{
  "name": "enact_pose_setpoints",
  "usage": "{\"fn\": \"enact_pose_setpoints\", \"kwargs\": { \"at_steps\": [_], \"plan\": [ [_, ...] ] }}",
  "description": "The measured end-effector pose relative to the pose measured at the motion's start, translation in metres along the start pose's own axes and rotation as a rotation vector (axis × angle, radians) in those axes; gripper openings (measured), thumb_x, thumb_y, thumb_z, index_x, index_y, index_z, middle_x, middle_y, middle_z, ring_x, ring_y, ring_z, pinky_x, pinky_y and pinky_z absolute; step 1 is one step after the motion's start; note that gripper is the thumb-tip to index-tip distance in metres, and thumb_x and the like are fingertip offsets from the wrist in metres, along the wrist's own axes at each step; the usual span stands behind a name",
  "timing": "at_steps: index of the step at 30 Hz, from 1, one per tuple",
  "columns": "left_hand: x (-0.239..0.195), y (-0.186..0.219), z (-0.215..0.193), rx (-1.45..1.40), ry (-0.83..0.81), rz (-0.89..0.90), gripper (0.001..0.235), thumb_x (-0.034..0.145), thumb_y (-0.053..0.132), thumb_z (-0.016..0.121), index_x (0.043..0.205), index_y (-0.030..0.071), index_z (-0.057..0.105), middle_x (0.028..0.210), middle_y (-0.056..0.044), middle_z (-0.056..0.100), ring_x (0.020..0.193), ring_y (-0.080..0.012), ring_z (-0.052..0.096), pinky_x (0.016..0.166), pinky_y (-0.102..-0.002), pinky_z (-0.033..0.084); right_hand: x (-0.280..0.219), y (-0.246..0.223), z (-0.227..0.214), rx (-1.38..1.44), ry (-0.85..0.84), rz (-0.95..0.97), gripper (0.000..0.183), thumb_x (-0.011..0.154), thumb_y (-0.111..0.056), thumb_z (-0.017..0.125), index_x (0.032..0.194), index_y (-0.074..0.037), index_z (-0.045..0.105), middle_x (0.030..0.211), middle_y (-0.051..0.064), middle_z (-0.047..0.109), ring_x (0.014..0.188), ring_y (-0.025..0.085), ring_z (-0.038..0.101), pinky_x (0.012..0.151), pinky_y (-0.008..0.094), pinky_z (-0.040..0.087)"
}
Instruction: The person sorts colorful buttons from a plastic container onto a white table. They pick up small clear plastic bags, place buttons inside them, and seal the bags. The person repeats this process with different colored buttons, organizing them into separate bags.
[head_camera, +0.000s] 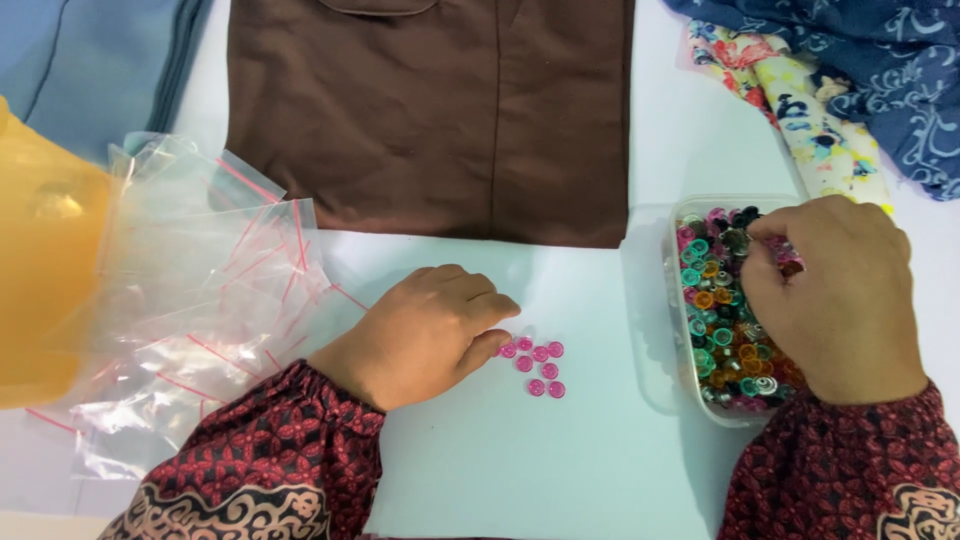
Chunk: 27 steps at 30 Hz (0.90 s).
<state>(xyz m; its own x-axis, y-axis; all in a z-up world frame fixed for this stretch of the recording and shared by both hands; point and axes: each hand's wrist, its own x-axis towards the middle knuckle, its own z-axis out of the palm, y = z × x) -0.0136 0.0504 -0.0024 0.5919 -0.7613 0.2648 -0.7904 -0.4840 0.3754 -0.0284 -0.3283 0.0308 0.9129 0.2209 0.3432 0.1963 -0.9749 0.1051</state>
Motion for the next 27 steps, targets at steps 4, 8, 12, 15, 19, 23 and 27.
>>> {"fn": "enact_pose_setpoints", "kwargs": {
  "at_steps": [4,8,12,15,19,23,27],
  "plan": [
    [-0.001,0.0,0.001,0.015,0.051,0.026,0.01,0.097,0.016,0.067,0.106,0.011,0.069,0.085,-0.004,0.065,0.074,-0.0293,0.06,0.074,-0.043,0.051,-0.006,-0.026,-0.02,0.122,0.118,-0.127,0.013,0.101,0.001,0.078,0.114,0.001,0.076,0.111,0.019,0.071,0.107,0.04,0.065,0.098,0.049,0.05],
    [-0.003,-0.002,0.005,0.015,0.075,0.03,0.014,0.095,0.008,0.064,0.107,0.012,0.072,0.086,-0.004,0.066,0.072,-0.0287,0.059,0.072,-0.043,0.051,-0.006,-0.087,-0.041,0.366,0.177,-0.324,0.005,0.1,0.001,0.072,0.103,-0.002,0.07,0.11,0.015,0.072,0.099,0.036,0.066,0.091,0.049,0.049],
    [-0.003,-0.004,0.008,0.006,0.08,0.02,0.019,0.094,0.007,0.063,0.108,0.013,0.073,0.086,-0.004,0.066,0.075,-0.0298,0.06,0.073,-0.044,0.051,-0.015,-0.143,-0.045,0.532,0.109,-0.673,0.008,0.096,-0.005,0.065,0.102,-0.008,0.069,0.113,0.009,0.065,0.094,0.032,0.06,0.083,0.049,0.05],
    [-0.002,-0.002,0.007,0.018,0.095,0.005,0.01,0.093,0.011,0.066,0.101,0.015,0.072,0.083,-0.003,0.064,0.073,-0.0294,0.059,0.067,-0.044,0.049,-0.016,-0.169,-0.046,0.456,0.075,-0.83,0.013,0.099,-0.002,0.052,0.098,-0.006,0.064,0.102,0.008,0.062,0.091,0.025,0.056,0.087,0.044,0.05],
    [-0.003,-0.002,0.01,0.053,0.099,0.009,0.008,0.092,0.01,0.066,0.097,0.015,0.07,0.08,-0.003,0.063,0.071,-0.0286,0.057,0.063,-0.044,0.048,-0.016,-0.178,-0.032,0.417,0.11,-0.866,0.018,0.098,0.002,0.048,0.095,-0.004,0.065,0.1,0.01,0.06,0.09,0.027,0.054,0.085,0.045,0.052],
    [-0.004,-0.002,0.012,0.08,0.103,0.006,0.008,0.092,0.014,0.067,0.098,0.016,0.071,0.082,-0.001,0.064,0.073,-0.0274,0.059,0.064,-0.043,0.049,-0.016,-0.177,-0.022,0.339,0.097,-0.855,0.018,0.098,0.002,0.05,0.101,-0.005,0.067,0.105,0.009,0.063,0.097,0.027,0.056,0.091,0.045,0.051],
    [-0.005,-0.002,0.011,0.088,0.098,-0.005,0.007,0.09,0.014,0.068,0.095,0.017,0.07,0.082,-0.001,0.061,0.073,-0.0271,0.058,0.068,-0.042,0.05,-0.016,-0.166,-0.025,0.431,0.018,-0.772,0.021,0.1,-0.006,0.047,0.109,-0.009,0.066,0.115,0.007,0.063,0.098,0.028,0.057,0.091,0.047,0.047]
  ]
}}
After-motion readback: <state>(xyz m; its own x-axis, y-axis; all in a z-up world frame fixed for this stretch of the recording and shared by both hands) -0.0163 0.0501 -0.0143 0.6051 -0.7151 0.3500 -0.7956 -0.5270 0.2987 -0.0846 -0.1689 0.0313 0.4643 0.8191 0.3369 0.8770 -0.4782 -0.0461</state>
